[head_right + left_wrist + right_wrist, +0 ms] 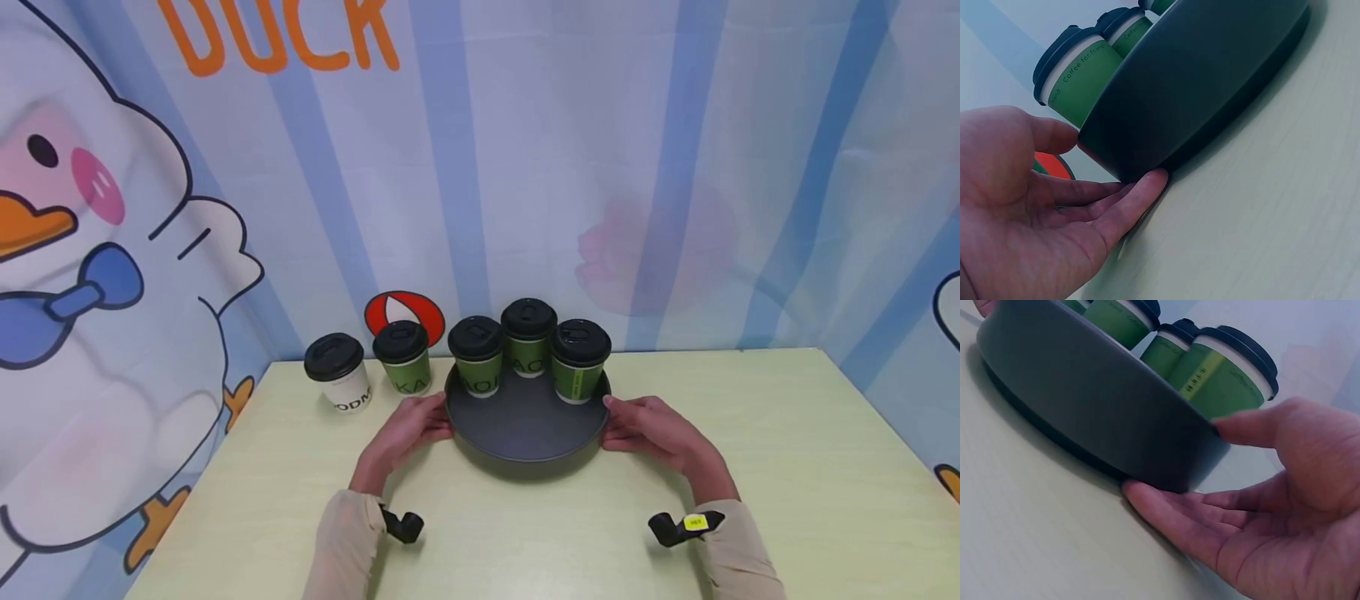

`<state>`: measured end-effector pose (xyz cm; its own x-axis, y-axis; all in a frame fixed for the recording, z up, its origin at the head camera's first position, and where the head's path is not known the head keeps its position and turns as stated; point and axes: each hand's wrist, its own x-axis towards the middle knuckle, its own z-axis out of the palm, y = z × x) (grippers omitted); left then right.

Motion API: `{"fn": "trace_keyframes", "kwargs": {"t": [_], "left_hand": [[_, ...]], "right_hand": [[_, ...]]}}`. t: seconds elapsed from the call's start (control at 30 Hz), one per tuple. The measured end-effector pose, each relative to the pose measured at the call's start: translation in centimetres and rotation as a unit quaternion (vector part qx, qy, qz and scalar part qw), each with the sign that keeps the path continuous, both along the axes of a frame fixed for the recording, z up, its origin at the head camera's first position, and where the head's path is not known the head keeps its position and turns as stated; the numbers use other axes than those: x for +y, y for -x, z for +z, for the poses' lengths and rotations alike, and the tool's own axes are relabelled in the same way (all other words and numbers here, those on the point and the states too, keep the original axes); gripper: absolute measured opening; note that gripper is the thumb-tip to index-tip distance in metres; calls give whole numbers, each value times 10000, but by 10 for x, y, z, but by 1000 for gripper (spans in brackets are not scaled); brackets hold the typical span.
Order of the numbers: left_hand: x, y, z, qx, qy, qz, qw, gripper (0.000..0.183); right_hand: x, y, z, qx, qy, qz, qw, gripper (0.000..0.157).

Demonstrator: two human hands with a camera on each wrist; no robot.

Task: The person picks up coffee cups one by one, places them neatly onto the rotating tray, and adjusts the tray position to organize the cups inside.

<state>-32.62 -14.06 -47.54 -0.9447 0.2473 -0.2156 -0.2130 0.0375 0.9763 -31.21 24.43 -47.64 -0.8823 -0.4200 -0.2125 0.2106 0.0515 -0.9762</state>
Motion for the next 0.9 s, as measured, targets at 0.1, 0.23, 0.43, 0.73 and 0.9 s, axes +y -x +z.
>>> {"fn": "trace_keyframes", "kwargs": {"t": [0.1, 0.23, 0.43, 0.73, 0.9], "left_hand": [[0, 0, 0, 15, 9, -3, 10000, 42], [0, 0, 0, 19, 47, -23, 10000, 43], [1, -1, 0, 67, 77, -4, 9999, 42], [-2, -5, 10, 267, 664, -92, 9974, 44], [-16, -15, 45, 1191, 1611, 244, 9794, 44]], "right_hand": [[1, 0, 1, -45, 45, 21, 10000, 56], [0, -1, 1, 14, 117, -111, 9999, 61], [1, -1, -1, -4, 49, -225, 9997, 64], [0, 0, -3, -109, 23, -302, 9995, 66], [0, -1, -1, -140, 35, -283, 9995, 66]]}}
